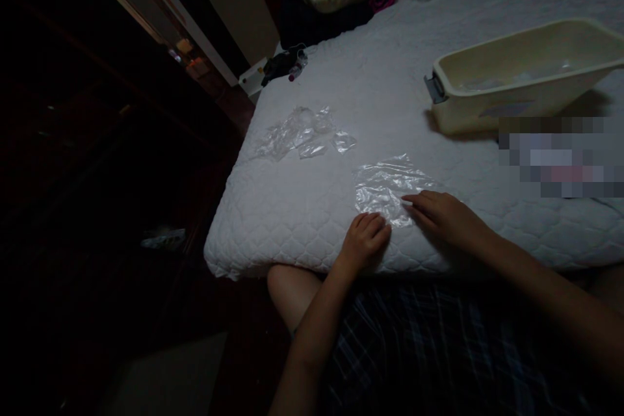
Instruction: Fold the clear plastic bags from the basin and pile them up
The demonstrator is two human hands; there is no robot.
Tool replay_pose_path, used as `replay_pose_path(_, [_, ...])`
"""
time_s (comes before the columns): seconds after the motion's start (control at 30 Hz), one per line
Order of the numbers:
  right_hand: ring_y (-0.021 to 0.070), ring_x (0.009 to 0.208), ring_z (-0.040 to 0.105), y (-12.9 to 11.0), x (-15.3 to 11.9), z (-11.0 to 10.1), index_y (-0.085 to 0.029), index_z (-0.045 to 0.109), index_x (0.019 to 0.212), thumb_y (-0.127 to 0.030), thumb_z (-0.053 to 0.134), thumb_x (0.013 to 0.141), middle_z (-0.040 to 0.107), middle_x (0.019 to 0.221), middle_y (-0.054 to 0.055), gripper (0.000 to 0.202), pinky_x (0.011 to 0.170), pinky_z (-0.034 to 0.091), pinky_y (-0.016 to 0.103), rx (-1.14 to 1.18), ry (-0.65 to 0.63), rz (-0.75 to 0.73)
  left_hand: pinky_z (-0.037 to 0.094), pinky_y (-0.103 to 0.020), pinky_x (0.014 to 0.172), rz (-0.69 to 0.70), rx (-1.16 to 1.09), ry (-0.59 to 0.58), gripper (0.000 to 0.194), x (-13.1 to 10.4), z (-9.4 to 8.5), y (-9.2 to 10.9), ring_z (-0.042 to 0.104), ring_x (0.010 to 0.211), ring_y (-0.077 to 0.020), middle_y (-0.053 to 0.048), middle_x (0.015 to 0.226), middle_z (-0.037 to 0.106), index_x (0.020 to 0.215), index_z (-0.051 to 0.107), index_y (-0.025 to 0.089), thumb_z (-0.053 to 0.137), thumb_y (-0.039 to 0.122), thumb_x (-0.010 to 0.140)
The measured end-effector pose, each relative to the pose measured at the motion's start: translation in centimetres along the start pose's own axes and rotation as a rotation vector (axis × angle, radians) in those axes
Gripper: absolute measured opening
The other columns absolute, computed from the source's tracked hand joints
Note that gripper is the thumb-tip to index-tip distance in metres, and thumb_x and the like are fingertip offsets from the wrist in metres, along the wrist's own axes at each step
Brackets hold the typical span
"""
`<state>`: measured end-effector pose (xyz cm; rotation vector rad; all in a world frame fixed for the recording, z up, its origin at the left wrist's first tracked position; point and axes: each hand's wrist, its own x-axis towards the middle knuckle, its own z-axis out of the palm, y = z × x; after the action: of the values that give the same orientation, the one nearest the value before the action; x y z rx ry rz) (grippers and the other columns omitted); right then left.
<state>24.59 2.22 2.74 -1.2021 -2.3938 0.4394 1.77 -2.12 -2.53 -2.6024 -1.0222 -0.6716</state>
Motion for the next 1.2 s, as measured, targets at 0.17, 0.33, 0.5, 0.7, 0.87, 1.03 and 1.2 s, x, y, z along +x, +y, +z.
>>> replay_pose_path(0.17, [0.0247,0.088,0.062,1.3,-1.2,-1.4,-0.016,0.065,0.104,-0.033,0.042,0.092,0.068,0.097,0.016,0.031,0.081,0.047,0.04,0.006,0.013,-0.007,0.047,-0.044,0.096,-0.008,-0.005,-0.062,0.026,-0.2,0.3,0.0,0.056,0.115,-0.024,-0.014,0.118,0.063,0.114,0.062,0.015,0.047,0.021,0.093])
replay_pose_path(0.33, [0.0262,0.094,0.061,3.4,-3.0,-1.4,-0.019,0.066,0.105,-0.02,0.045,0.084,0.068,0.103,0.017,0.03,0.083,0.046,0.041,0.001,0.001,-0.019,0.045,-0.048,0.102,-0.037,-0.015,-0.059,0.029,-0.2,0.0,0.2,0.051,0.125,-0.0248,-0.014,0.127,0.06,0.116,0.06,0.015,0.045,0.021,0.093])
replay_pose_path(0.5, [0.0259,0.103,0.06,4.7,-4.2,-1.0,-0.019,0.065,0.112,-0.013,0.045,0.08,0.066,0.112,0.015,0.038,0.089,0.046,0.042,-0.004,-0.015,-0.107,0.045,-0.055,0.102,-0.039,-0.007,-0.077,0.031,-0.2,-0.3,0.3,0.044,0.133,-0.0278,-0.015,0.134,0.055,0.117,0.06,0.015,0.039,0.02,0.094])
replay_pose_path(0.7, [0.0254,0.099,0.063,4.1,-4.1,-0.8,-0.022,0.069,0.105,-0.021,0.049,0.086,0.07,0.106,0.013,0.027,0.085,0.049,0.041,-0.015,0.04,-0.198,0.048,-0.047,0.103,-0.031,-0.022,-0.037,0.034,0.5,-0.1,1.8,0.05,0.128,-0.0273,-0.017,0.129,0.059,0.116,0.061,0.009,0.039,0.019,0.092])
replay_pose_path(0.87, [0.0247,0.095,0.064,3.8,-3.5,-0.7,-0.023,0.069,0.101,-0.024,0.048,0.088,0.071,0.102,0.011,0.025,0.085,0.048,0.041,-0.003,0.044,-0.222,0.049,-0.046,0.102,-0.042,-0.061,-0.057,0.033,1.7,0.6,2.8,0.053,0.124,-0.0276,-0.018,0.123,0.062,0.114,0.062,0.007,0.042,0.019,0.091])
replay_pose_path(1.03, [0.0242,0.084,0.065,3.5,-2.3,-1.5,-0.022,0.07,0.097,-0.03,0.048,0.089,0.072,0.09,0.011,0.025,0.078,0.047,0.041,-0.005,0.012,-0.246,0.052,-0.042,0.1,-0.048,-0.077,-0.015,0.029,2.4,1.4,3.0,0.058,0.118,-0.0255,-0.016,0.115,0.066,0.109,0.064,0.006,0.045,0.019,0.09])
replay_pose_path(1.2, [0.0215,0.074,0.063,2.7,0.1,-3.0,-0.02,0.069,0.092,-0.034,0.045,0.091,0.07,0.079,0.008,0.027,0.075,0.044,0.04,-0.055,-0.2,-0.278,0.052,-0.039,0.1,-0.049,-0.071,-0.037,0.027,2.5,1.6,3.3,0.059,0.117,-0.0232,-0.015,0.113,0.067,0.108,0.064,0.006,0.045,0.016,0.091])
